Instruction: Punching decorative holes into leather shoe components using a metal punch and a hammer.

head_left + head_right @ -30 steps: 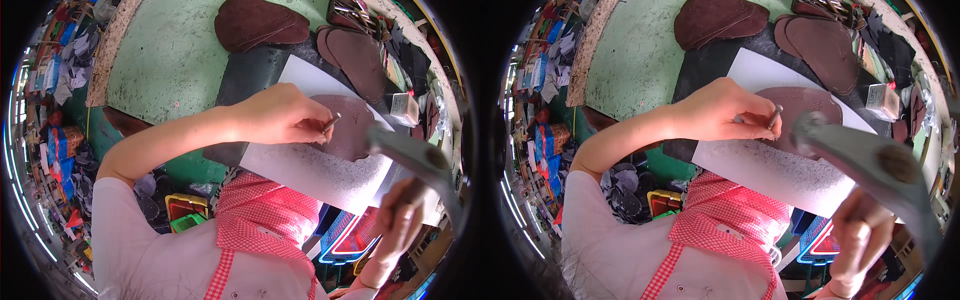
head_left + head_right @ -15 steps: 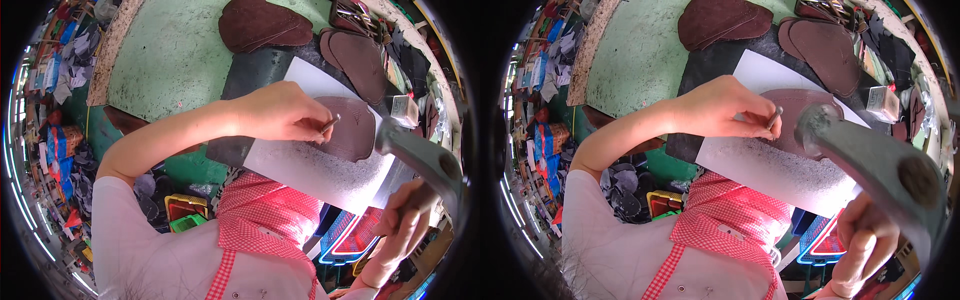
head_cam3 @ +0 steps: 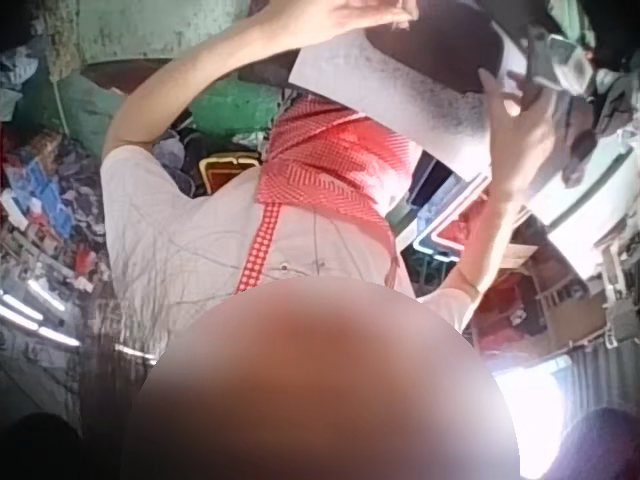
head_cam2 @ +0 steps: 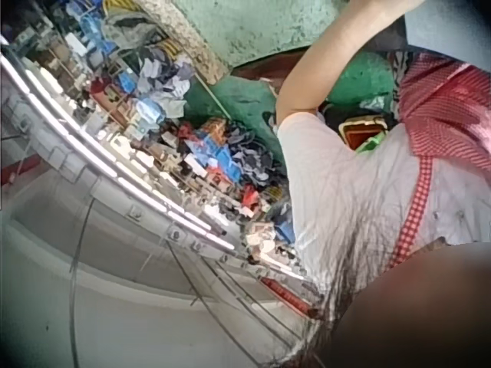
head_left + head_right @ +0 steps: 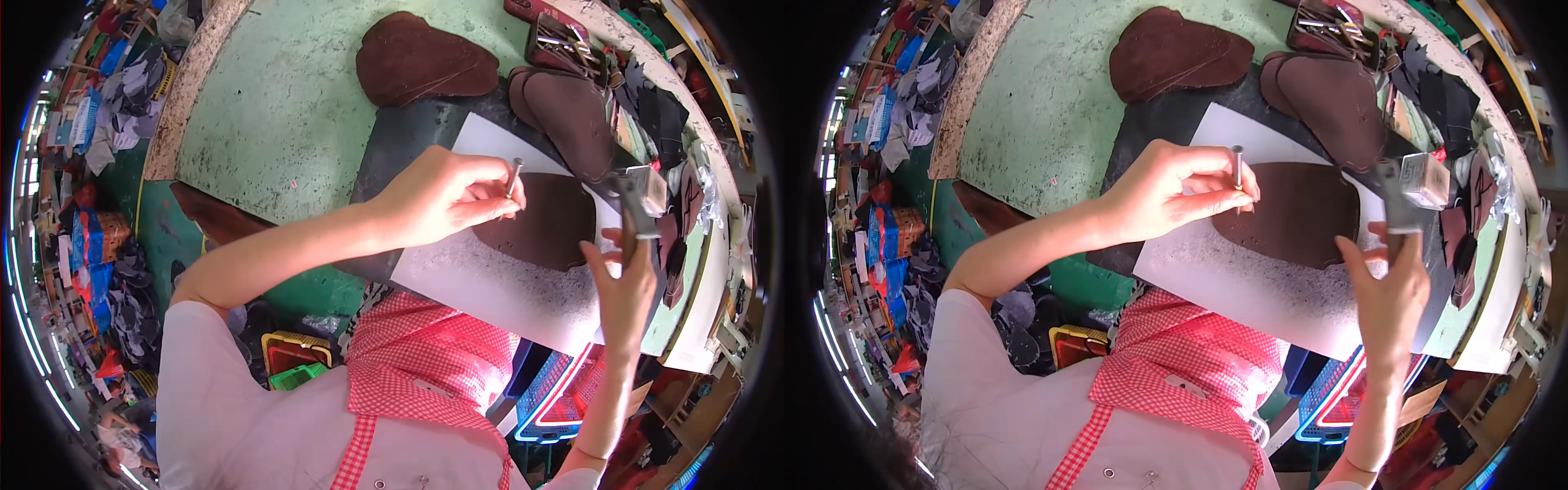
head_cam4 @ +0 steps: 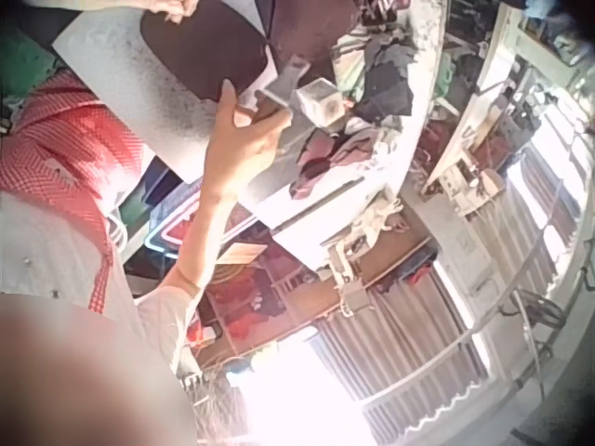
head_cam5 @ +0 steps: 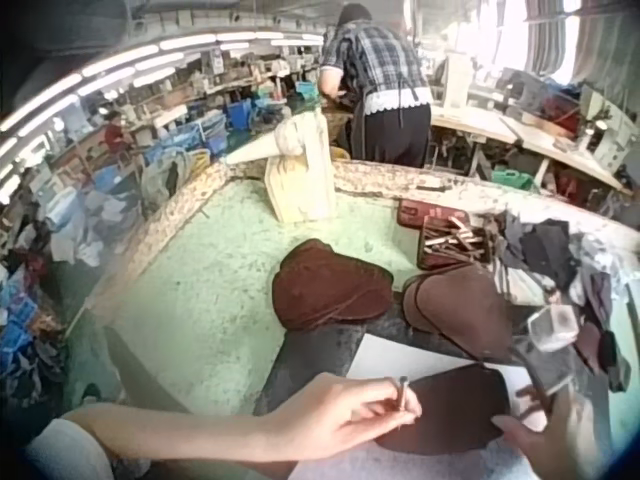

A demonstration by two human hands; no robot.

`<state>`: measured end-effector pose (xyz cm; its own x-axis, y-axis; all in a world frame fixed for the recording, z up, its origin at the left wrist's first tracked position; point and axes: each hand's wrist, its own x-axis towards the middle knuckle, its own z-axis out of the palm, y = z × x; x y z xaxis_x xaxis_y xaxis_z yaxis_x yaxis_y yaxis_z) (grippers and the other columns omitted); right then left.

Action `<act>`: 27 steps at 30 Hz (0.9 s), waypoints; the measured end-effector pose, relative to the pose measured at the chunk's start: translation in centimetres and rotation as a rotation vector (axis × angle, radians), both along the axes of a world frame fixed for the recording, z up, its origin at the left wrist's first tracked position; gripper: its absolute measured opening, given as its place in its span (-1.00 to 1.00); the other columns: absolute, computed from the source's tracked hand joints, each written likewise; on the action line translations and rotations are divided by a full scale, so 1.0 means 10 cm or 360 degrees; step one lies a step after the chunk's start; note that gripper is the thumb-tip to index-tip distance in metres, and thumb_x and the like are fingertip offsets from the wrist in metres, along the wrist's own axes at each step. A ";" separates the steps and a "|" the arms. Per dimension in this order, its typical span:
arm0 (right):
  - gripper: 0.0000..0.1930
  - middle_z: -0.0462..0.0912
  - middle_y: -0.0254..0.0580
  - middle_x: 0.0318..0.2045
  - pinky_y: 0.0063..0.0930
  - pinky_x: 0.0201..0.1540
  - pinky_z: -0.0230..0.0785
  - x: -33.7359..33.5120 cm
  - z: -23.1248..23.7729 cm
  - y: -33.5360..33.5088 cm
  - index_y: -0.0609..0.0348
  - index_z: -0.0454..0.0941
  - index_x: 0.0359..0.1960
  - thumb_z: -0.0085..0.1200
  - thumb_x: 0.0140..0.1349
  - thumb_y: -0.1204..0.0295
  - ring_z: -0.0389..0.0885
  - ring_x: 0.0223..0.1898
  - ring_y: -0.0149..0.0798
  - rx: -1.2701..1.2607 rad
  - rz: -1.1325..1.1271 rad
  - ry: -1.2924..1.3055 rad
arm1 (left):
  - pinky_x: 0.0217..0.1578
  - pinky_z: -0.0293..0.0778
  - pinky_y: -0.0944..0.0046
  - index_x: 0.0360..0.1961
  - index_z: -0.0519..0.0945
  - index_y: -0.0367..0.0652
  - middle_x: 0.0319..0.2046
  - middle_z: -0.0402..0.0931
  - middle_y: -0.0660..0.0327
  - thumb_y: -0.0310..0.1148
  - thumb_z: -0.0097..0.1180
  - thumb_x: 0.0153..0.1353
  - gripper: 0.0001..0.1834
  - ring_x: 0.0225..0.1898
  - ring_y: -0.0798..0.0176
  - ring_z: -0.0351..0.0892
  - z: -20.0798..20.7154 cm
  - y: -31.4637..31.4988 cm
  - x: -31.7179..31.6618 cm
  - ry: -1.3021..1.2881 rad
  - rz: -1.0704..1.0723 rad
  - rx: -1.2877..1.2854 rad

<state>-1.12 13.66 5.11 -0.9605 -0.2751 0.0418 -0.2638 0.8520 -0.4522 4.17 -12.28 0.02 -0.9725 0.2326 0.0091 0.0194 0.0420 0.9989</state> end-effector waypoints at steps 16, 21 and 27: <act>-0.81 0.52 -0.05 -0.38 -0.20 -0.24 0.39 -0.97 -0.01 -0.14 0.25 0.45 -0.25 0.16 0.16 0.46 0.56 -0.29 0.08 -0.0139 0.0965 0.0599 | -0.13 0.56 0.35 -0.26 0.58 -0.31 -0.30 0.63 0.20 -0.54 0.17 0.21 -0.91 -0.26 0.39 0.64 0.05 0.98 -0.16 -0.0118 -0.0360 0.0265; -0.64 0.63 -0.20 -0.41 -0.58 -0.48 0.38 -0.51 0.16 0.44 0.18 0.46 0.15 -0.03 0.32 0.49 0.57 -0.53 -0.45 -0.0724 0.0210 -0.0548 | -0.14 0.56 0.30 -0.23 0.56 -0.34 -0.22 0.60 0.12 -0.58 0.13 0.24 -0.91 -0.22 0.29 0.64 0.19 0.63 -0.23 0.0153 0.0183 0.0142; -0.52 0.54 0.01 0.01 -0.48 -0.22 0.51 -0.17 -0.11 0.62 0.38 0.19 0.25 -0.06 0.30 0.61 0.63 -0.11 -0.26 -0.1203 0.0092 -0.1123 | -0.11 0.56 0.28 -0.20 0.55 -0.35 -0.21 0.58 0.10 -0.57 0.14 0.24 -0.88 -0.19 0.24 0.66 0.21 0.45 -0.12 -0.0217 0.0332 0.0041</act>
<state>-2.85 19.86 3.98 -0.8197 -0.4575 -0.3447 0.2377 0.2758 -0.9313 2.96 -7.83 2.15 -0.9921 0.0280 -0.1225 -0.1224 0.0054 0.9925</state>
